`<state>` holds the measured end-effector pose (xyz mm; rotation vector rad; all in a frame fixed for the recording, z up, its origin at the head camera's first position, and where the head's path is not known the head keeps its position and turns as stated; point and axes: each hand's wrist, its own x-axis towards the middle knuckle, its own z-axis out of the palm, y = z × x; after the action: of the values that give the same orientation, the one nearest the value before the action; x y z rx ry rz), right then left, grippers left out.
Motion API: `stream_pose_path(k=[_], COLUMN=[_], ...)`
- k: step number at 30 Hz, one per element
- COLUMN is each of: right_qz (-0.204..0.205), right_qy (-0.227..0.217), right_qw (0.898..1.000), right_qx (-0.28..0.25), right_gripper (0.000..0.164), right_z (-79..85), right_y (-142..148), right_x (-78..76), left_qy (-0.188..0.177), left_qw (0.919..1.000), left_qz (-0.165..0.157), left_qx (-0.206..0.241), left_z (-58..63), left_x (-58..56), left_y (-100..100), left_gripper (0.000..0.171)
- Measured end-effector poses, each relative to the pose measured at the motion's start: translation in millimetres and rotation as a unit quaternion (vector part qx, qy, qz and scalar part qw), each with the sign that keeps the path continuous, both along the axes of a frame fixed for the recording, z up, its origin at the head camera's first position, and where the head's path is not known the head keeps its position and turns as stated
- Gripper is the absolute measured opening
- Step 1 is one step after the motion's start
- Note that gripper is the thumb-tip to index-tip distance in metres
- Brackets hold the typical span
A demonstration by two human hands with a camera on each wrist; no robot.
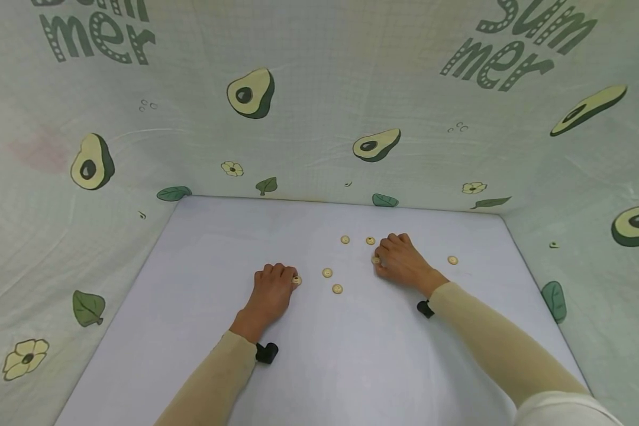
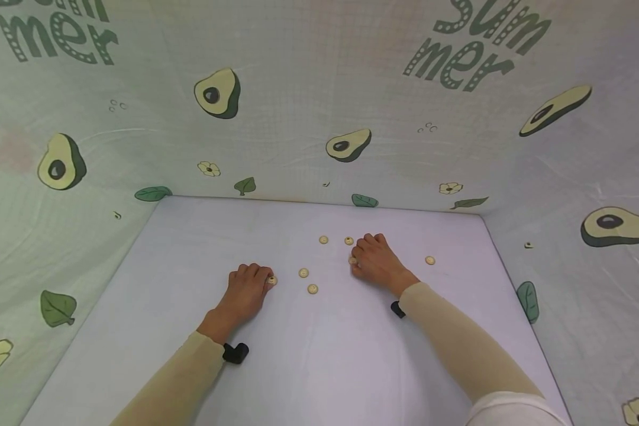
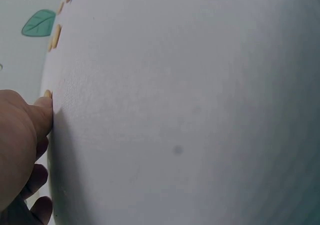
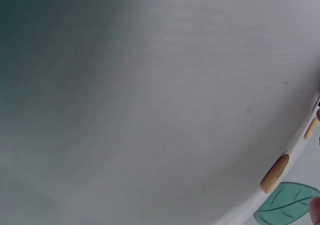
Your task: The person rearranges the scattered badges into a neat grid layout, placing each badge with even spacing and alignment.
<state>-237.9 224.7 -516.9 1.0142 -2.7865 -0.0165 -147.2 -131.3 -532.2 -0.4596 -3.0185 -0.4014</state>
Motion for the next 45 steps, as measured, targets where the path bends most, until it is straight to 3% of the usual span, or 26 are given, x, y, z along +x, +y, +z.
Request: stream_pose_path(k=[20,39,45], right_qz=[-0.01,-0.04,-0.053], right_qy=[-0.022,0.001,0.011], right_qw=[1.0,0.999,0.998], right_qx=[-0.007,-0.009,-0.015], right_gripper=[0.018,0.036,0.033], right_z=[0.4,3.9,7.0], right_y=[0,5,19], right_x=[2.1,2.0,1.3], left_qy=[0.017,0.012,0.007], left_qw=[0.9998,0.9999,1.0], left_qz=[-0.004,0.001,0.004], left_qx=[0.002,0.002,0.002], left_z=[-4.1,0.4,-0.3], left_x=[0.1,1.1,1.1], left_y=[-1,1,2], left_gripper=[0.021,0.021,0.02])
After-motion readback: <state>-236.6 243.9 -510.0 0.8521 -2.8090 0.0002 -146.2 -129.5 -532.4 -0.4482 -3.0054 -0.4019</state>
